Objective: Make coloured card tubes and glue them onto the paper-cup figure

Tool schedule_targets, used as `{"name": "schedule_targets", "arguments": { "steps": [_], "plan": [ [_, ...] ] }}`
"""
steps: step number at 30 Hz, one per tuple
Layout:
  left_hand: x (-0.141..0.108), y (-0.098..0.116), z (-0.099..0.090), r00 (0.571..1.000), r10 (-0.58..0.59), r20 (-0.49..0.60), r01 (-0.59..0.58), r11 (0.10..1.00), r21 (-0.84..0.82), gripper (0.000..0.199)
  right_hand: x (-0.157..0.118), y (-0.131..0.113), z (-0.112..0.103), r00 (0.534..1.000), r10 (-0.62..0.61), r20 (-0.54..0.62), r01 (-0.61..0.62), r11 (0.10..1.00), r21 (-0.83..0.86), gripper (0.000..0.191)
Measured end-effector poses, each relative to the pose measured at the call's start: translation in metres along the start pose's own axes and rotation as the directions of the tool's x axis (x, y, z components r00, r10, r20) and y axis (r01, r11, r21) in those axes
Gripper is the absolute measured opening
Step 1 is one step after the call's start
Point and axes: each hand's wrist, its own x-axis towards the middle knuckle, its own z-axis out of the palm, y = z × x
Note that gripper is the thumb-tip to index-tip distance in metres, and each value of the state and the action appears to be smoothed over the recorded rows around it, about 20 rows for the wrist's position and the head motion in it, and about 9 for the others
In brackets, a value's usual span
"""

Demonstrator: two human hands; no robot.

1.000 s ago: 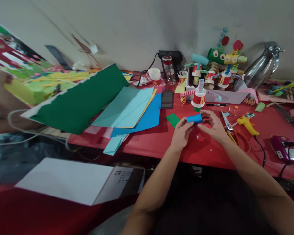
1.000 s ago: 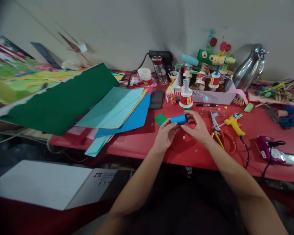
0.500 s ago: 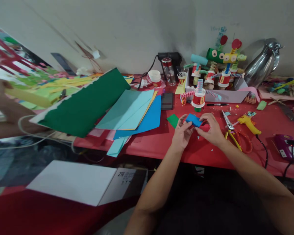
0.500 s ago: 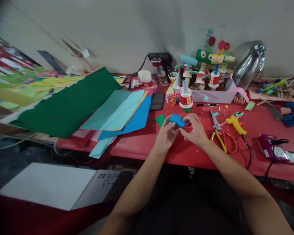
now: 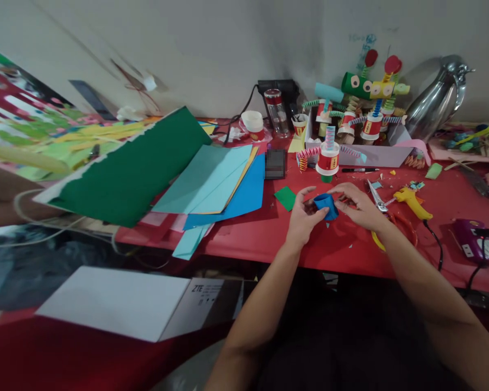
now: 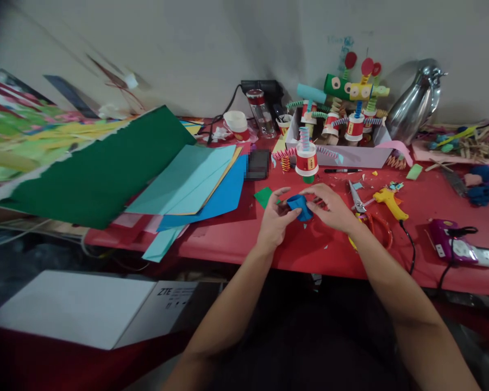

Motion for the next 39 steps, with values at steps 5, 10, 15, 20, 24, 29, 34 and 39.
{"name": "schedule_targets", "arguments": {
  "steps": [5, 10, 15, 20, 24, 29, 34, 39],
  "plan": [
    [0.001, 0.000, 0.000, 1.000, -0.024, -0.005, 0.024, 0.997, -0.077, 0.058, 0.000, -0.003, 0.001, 0.992, 0.126, -0.001, -0.125, 0.985, 0.119, 0.013],
    [-0.002, 0.000, 0.001, 0.996, -0.087, 0.007, 0.087, 0.986, -0.139, 0.038, 0.002, -0.005, 0.008, 0.980, 0.182, -0.076, -0.166, 0.969, 0.185, 0.016],
    [-0.002, 0.000, 0.001, 0.973, -0.227, 0.047, 0.231, 0.946, -0.228, 0.034, 0.003, -0.004, 0.013, 0.967, 0.243, -0.075, -0.223, 0.953, 0.204, 0.017],
    [-0.003, 0.003, 0.002, 0.957, -0.277, 0.088, 0.291, 0.914, -0.283, 0.030, 0.004, -0.001, 0.016, 0.952, 0.282, -0.120, -0.250, 0.942, 0.225, 0.017],
    [-0.003, 0.004, 0.002, 0.952, -0.283, 0.112, 0.303, 0.915, -0.264, 0.028, 0.004, -0.001, 0.017, 0.948, 0.300, -0.110, -0.262, 0.926, 0.272, 0.017],
    [-0.002, 0.003, 0.002, 0.954, -0.288, 0.087, 0.300, 0.927, -0.224, 0.030, 0.003, -0.004, 0.016, 0.943, 0.325, -0.071, -0.283, 0.897, 0.339, 0.019],
    [-0.001, 0.000, 0.001, 0.967, -0.252, 0.036, 0.254, 0.947, -0.197, 0.032, 0.002, -0.005, 0.015, 0.951, 0.300, -0.067, -0.256, 0.893, 0.370, 0.025],
    [0.000, -0.003, -0.002, 0.973, -0.230, 0.003, 0.227, 0.960, -0.166, 0.030, 0.002, -0.005, 0.015, 0.966, 0.249, -0.062, -0.217, 0.922, 0.321, 0.030]
  ]
}}
